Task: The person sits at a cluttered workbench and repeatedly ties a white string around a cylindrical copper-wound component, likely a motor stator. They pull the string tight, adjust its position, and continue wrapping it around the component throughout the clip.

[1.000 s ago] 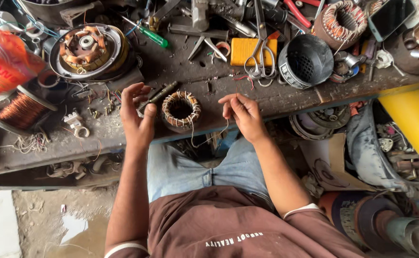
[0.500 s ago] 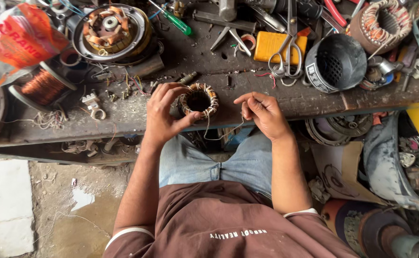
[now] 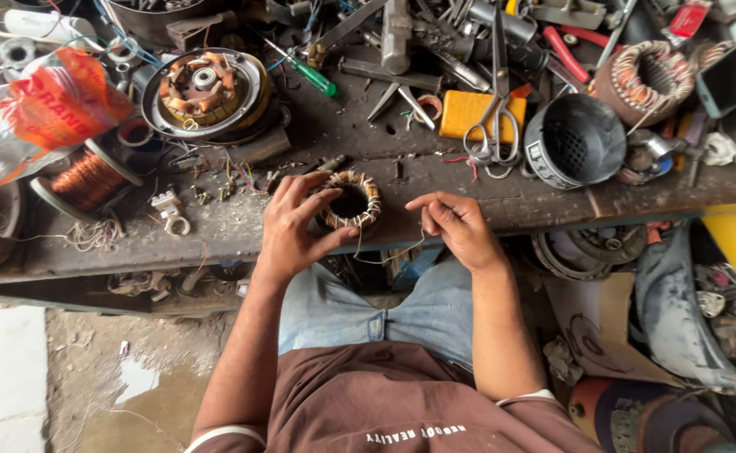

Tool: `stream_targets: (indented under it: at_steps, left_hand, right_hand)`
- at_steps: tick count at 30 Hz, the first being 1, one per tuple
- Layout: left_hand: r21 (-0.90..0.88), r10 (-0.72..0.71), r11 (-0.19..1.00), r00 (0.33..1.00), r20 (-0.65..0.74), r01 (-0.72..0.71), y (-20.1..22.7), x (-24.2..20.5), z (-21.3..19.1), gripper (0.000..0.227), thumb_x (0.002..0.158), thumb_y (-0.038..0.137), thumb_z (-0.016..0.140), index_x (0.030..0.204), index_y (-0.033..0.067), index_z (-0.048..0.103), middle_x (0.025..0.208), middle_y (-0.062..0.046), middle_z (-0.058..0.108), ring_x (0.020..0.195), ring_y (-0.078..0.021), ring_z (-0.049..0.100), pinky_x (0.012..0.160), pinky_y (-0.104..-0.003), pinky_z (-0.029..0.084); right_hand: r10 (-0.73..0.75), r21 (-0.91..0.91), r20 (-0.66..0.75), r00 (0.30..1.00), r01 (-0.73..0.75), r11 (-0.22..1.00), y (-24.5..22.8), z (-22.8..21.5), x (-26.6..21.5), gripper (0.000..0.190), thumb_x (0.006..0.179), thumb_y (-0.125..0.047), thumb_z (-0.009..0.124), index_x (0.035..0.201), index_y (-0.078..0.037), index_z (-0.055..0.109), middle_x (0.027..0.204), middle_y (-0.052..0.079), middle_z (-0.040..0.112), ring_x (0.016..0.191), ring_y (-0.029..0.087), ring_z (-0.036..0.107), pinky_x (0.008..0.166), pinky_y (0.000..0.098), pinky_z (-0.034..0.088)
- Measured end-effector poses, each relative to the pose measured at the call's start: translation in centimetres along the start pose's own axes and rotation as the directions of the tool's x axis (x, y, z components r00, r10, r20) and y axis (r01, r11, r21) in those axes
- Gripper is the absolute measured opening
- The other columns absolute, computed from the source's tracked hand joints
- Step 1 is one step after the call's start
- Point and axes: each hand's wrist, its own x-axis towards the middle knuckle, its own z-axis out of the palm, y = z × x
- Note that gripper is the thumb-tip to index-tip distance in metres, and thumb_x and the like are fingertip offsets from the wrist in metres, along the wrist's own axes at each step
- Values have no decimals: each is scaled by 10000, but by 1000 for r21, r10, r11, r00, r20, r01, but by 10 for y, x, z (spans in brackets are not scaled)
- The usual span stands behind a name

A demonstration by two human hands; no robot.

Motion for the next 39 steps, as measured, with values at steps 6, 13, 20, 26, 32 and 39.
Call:
stream_targets:
  at_steps: [6,13,20,26,32,39]
  left_hand:
    - [-43,27,999,999,-33,-28,3,-1,2,513,800,376,826,1174,39,725,1384,-176,630,1276,-376,583,1070,-491,498]
    - [77,152,987,963,-223,-138,-9,-13,6,615,760,447,831,1149,-16,720,1297,-197,614,1222,-396,566,1022,-554,487]
    - [-44,157,984,964,-213,-170,37,-66,41,148,893,97,812,877,35,678,775,-79,627,664,-250,603,575,-379,467]
    - [-481,-277,846,961,-28,229,47,-84,50,77,909,42,752,903,-5,691,780,-66,623,687,-162,613,614,-301,477]
    - [-783,-529,464,839,130,414,39,-81,52,132,975,42,692,860,-14,662,774,6,589,684,-58,535,601,-235,429]
    - [-821,-512,393,840,179,415,42,-50,45,128,952,91,700,856,12,671,736,5,626,637,-64,569,568,-228,454]
  right_hand:
    - [-103,-104,-115,988,91,990,1,11,-10,364,1105,-311,563,1123,14,724,816,-8,565,779,74,499,710,239,409]
    - [-232,-393,-235,944,126,911,23,96,-50,219,1049,-176,617,984,-13,747,705,2,617,617,89,526,566,266,412]
    - [-284,-561,-64,957,201,803,28,116,-65,159,1017,-129,642,1001,24,681,865,142,716,751,277,711,661,345,532]
    - [-141,-633,-9,990,103,767,34,110,-78,166,988,-137,700,937,20,688,761,147,672,655,294,657,619,359,488]
    - [-253,-577,-50,966,179,797,33,114,-86,106,1018,-111,662,1027,-13,703,854,99,724,736,218,710,659,315,535]
    - [-468,-675,-254,846,191,712,22,109,-82,79,992,-61,663,1037,-4,694,909,77,727,762,146,662,703,280,541]
